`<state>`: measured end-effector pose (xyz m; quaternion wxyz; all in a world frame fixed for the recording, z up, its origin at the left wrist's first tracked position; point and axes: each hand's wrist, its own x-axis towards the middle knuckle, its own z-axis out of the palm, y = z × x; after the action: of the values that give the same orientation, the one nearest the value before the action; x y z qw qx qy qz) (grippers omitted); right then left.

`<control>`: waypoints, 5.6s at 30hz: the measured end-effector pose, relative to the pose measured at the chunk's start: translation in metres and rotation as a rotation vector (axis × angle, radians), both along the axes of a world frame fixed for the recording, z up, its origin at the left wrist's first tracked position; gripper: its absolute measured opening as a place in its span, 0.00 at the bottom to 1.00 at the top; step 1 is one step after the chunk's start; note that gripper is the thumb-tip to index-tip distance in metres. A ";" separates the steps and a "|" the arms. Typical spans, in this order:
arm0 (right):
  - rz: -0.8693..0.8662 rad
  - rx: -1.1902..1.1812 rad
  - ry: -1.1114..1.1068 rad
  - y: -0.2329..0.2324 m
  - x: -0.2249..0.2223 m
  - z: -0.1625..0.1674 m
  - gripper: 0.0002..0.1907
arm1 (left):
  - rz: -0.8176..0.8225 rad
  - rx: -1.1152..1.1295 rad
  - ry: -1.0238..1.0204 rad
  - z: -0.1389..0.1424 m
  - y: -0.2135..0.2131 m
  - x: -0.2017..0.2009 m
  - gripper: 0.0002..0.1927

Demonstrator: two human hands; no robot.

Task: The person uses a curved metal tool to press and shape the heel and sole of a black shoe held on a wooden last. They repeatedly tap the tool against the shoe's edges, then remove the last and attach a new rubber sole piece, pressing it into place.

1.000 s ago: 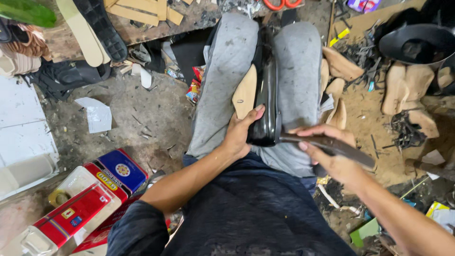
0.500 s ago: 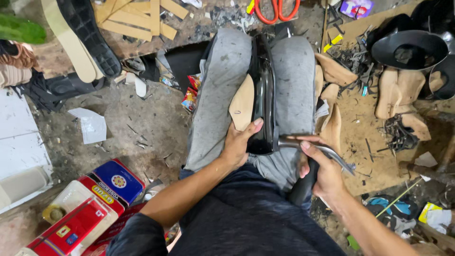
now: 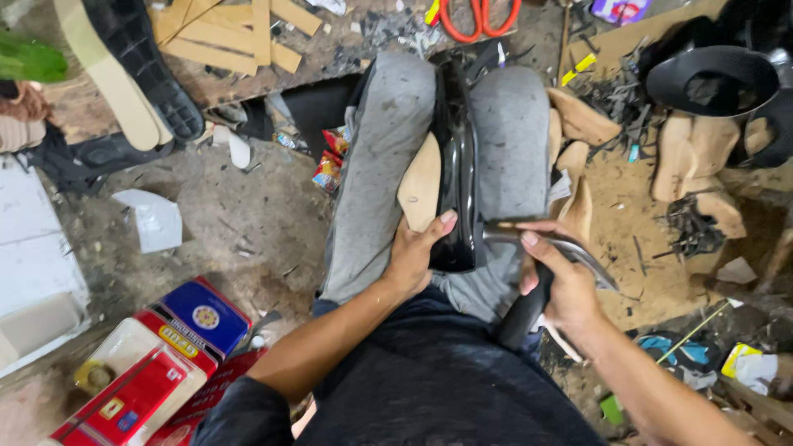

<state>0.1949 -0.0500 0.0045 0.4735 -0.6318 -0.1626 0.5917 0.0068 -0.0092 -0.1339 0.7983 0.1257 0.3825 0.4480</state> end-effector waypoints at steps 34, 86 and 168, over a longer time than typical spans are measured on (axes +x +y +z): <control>-0.032 0.106 -0.264 0.083 -0.012 0.016 0.13 | -0.007 -0.011 0.070 -0.004 0.019 0.009 0.25; 0.145 0.287 0.714 0.012 0.031 -0.016 0.17 | -0.370 0.428 -0.281 0.092 0.045 -0.066 0.37; -0.017 0.440 -0.342 0.186 0.001 0.109 0.12 | -0.388 0.205 0.153 0.005 0.193 0.026 0.37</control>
<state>0.1963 0.1364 0.1134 0.5699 -0.6061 -0.3592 0.4229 0.0331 0.1842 -0.1286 0.8211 0.3111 0.3631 0.3116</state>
